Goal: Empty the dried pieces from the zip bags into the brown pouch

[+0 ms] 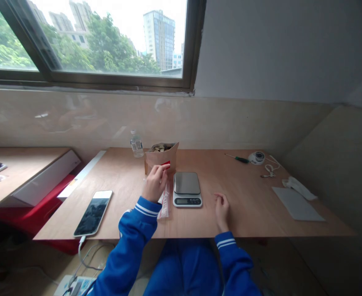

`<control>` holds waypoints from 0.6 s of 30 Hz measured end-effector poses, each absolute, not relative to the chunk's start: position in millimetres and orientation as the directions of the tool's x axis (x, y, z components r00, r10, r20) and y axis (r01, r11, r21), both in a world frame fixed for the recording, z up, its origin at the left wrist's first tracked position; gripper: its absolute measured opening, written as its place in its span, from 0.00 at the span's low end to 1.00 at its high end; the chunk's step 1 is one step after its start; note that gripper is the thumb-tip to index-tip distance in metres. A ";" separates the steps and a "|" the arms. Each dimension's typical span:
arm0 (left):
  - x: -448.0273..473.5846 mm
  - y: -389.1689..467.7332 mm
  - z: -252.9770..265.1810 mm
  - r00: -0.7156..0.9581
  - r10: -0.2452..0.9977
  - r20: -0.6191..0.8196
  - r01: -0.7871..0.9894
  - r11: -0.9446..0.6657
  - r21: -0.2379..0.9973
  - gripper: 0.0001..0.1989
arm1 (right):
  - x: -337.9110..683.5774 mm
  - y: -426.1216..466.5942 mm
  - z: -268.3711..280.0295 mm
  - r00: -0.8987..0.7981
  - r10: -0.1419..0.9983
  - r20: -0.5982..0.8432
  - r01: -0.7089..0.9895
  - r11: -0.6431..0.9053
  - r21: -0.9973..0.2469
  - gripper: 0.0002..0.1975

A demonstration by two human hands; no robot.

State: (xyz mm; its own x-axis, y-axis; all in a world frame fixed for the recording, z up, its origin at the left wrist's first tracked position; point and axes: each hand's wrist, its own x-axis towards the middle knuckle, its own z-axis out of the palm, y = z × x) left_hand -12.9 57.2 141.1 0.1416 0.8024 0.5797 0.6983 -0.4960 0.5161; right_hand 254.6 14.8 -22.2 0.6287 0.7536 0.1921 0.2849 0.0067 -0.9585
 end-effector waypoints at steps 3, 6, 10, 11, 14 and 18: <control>-14.9 69.8 199.5 0.009 0.652 0.758 0.726 -0.525 0.443 0.14 | 254.2 14.6 -24.5 0.598 0.777 0.199 0.299 0.014 -0.954 0.13; -17.9 98.3 228.8 0.070 0.629 0.774 0.763 -0.534 0.365 0.14 | 248.6 12.1 -19.3 0.551 0.805 0.219 0.332 0.029 -0.943 0.12; -17.9 144.1 222.2 0.307 0.790 0.531 0.827 -0.497 0.262 0.15 | 245.0 10.0 -12.8 0.564 0.800 0.208 0.323 0.018 -0.946 0.11; -17.2 153.5 216.7 0.346 0.825 0.447 0.843 -0.482 0.237 0.16 | 245.0 9.8 -12.3 0.564 0.799 0.207 0.324 0.016 -0.946 0.11; -15.2 173.5 204.3 0.383 0.877 0.290 0.872 -0.447 0.199 0.16 | 245.3 9.7 -12.0 0.558 0.805 0.203 0.330 0.009 -0.944 0.12; -16.5 187.4 205.7 0.387 0.906 0.173 0.894 -0.414 0.169 0.14 | 244.9 10.1 -11.7 0.548 0.813 0.195 0.331 0.003 -0.944 0.12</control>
